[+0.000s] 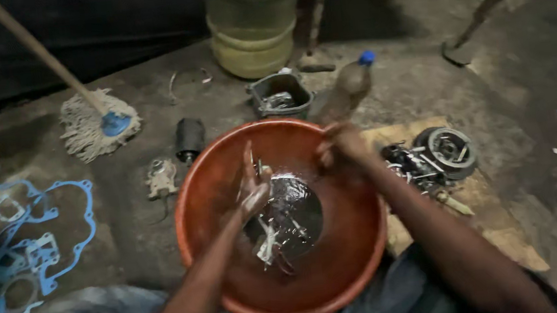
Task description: The person sits on the floor and cleans various small mechanical parts by hand in a large orange basin filled with liquid. They repeatedly pick up parts, scrub them, and pour more liquid from a plastic bottle into the basin to continue the cleaning process.
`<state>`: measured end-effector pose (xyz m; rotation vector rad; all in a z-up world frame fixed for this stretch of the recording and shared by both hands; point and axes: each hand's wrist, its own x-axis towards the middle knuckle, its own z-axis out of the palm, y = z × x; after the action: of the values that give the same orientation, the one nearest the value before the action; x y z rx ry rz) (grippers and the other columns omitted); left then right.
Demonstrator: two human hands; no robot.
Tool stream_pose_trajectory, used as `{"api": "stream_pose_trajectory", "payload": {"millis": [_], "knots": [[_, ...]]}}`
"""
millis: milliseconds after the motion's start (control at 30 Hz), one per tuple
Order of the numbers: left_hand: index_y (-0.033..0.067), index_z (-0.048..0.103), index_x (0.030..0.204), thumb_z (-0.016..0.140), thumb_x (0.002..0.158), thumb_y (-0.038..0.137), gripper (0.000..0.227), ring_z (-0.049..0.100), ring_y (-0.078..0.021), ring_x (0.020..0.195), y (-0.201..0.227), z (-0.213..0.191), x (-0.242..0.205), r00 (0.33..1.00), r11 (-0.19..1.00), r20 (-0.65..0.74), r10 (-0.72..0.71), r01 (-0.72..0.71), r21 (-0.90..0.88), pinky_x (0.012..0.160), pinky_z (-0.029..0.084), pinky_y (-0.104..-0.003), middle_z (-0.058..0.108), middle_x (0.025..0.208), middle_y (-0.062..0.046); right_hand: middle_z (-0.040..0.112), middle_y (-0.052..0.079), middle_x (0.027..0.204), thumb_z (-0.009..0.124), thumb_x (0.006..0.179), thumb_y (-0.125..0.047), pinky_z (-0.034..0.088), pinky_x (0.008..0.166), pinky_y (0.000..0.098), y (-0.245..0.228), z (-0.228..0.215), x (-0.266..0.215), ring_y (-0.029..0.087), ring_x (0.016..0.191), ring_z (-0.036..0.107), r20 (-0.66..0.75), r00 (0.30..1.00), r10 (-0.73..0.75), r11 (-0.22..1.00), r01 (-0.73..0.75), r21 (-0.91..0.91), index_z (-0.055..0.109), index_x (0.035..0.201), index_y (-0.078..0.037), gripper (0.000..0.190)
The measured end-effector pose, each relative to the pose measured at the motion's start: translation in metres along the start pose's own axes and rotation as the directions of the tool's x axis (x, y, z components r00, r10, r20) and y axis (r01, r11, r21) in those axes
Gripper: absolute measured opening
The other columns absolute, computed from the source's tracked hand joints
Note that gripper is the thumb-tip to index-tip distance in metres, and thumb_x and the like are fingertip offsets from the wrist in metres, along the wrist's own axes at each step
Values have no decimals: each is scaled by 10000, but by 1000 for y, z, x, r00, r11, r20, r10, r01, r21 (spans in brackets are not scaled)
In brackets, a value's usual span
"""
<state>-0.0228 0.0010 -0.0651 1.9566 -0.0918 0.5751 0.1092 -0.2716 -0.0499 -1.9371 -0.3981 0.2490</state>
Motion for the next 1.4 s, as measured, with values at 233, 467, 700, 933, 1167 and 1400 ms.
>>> {"api": "stream_pose_trajectory", "payload": {"millis": [233,467,700,933,1167,1400], "knots": [[229,84,1675,570,831,344,981,652,-407,1064,33,21,21,828,882,325,-458,470,45,944,578,-516,619,1243,-291,771,105,966,754,863,-161,561,818,368,-66,0,-32,225,879,729,156,983,93,882,-8,-471,781,1078,-75,233],[109,210,1564,693,920,248,817,572,-315,1113,75,152,69,855,858,475,-209,393,-330,890,524,-432,527,1281,-210,771,115,895,727,881,-127,572,550,301,-36,-175,-41,170,717,730,-283,901,330,935,-354,-36,741,1118,-61,247],[50,222,1527,629,880,160,773,538,-357,1247,136,329,49,752,773,448,-483,607,-187,1016,473,-435,492,1376,-235,752,163,878,814,807,-353,559,751,404,23,-228,-88,290,813,748,-749,584,312,801,-586,-123,786,1002,-88,330],[92,70,1616,610,868,207,929,515,-425,1363,204,374,61,550,636,484,-681,771,19,1100,480,-433,368,1546,-312,785,155,905,734,824,-369,588,820,404,4,-225,-106,314,844,792,-733,449,512,708,-703,64,801,935,-85,312],[-17,290,1575,636,937,338,808,512,-453,1364,155,397,69,741,839,453,-495,544,27,1127,467,-444,494,1462,-345,744,198,1044,768,781,-357,547,876,481,7,-220,-87,386,1008,706,-733,529,427,645,-746,-163,796,1008,-130,321],[34,730,1058,646,888,130,213,712,-219,929,86,304,97,982,922,185,40,34,-385,804,582,-319,738,1037,-138,782,147,983,741,743,-269,590,828,428,-53,-156,-66,307,903,771,-504,855,124,833,-366,-415,792,1063,-153,345]]}}
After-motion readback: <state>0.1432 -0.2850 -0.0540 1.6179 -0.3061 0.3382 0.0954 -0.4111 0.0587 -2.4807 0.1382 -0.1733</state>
